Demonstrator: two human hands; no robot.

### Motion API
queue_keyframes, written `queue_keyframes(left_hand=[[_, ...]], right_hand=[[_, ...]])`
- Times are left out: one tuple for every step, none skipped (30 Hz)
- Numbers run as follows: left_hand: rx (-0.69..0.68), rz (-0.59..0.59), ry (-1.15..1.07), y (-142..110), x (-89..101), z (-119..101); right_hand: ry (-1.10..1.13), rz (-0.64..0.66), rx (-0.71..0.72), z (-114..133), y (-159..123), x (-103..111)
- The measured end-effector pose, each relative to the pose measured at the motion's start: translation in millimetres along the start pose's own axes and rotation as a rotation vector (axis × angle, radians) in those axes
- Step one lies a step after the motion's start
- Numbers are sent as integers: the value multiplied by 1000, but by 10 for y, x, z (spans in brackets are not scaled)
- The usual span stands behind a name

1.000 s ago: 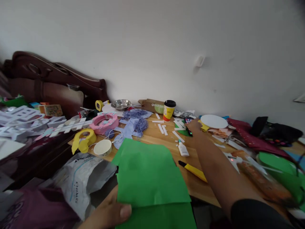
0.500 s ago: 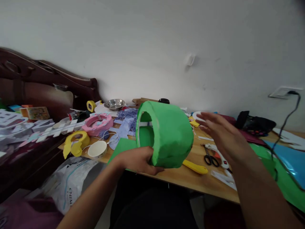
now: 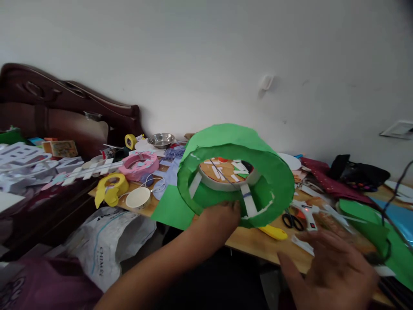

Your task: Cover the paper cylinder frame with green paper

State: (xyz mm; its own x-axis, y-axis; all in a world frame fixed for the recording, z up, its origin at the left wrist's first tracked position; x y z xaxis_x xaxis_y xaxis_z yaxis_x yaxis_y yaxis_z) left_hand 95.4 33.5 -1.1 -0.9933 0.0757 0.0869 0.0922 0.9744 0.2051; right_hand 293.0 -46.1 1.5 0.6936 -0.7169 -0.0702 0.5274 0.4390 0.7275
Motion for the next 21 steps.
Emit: queue_keyframes(left_hand=[[-12,-23,119,15,-57,20],[-24,-47,234,35,-106,34],[-32,-70,315,60,-146,46],[-33,-93,351,86,-178,59],[-43,-114,382,111,-201,75],[-53,-128,396,135,-219,97],[-63,-138,387,157,-233,126],[-70,-148,374,176,-241,159],[-73,-160,364,191,-245,197],[-76,-173,357,205,-246,233],[-79,-186,351,216,-245,266],[-83,-199,347,226,-241,289],[-87,-208,344,235,-234,300],[-93,-215,341,243,-226,294],[-102,-219,336,249,-215,269],[-116,-220,326,252,-201,225],[-134,-214,311,247,-183,164],[-158,-201,292,231,-158,92],[-189,-176,264,198,-124,18],[-221,-120,227,143,-82,-48],[-239,-37,180,62,-29,-93]], right_hand=[[-49,-7,29,-12,30,-27],[-103,8,57,-35,65,-66],[-165,38,82,-61,103,-116],[-229,79,97,-87,142,-174],[-293,120,97,-110,181,-236],[-360,156,86,-129,220,-300],[-426,193,73,-144,257,-365],[-486,228,63,-156,294,-429],[-542,255,57,-168,331,-489],[-589,275,54,-182,368,-546],[-628,290,52,-199,403,-597],[-657,302,47,-220,436,-644],[-675,310,38,-244,463,-686],[-681,314,20,-271,484,-723],[-675,316,-3,-298,497,-755],[-657,314,-29,-327,502,-782],[-632,312,-58,-356,498,-804],[-607,310,-85,-387,487,-820],[-588,304,-107,-417,471,-829],[-577,302,-125,-448,453,-832],[-574,304,-140,-479,434,-828]])
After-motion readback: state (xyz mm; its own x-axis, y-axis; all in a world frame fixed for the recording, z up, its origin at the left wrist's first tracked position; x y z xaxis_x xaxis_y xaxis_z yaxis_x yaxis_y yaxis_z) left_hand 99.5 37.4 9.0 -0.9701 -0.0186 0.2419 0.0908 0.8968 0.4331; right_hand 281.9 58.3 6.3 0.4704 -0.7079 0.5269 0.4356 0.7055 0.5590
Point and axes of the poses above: each hand's wrist, its own y-axis towards the middle knuckle, its own x-axis out of the back of the hand, z = x × y, the point moved 2 cm from there along y, towards the middle knuckle, and after that the axes turned 14 degrees about -z, right-handed, at the moved point
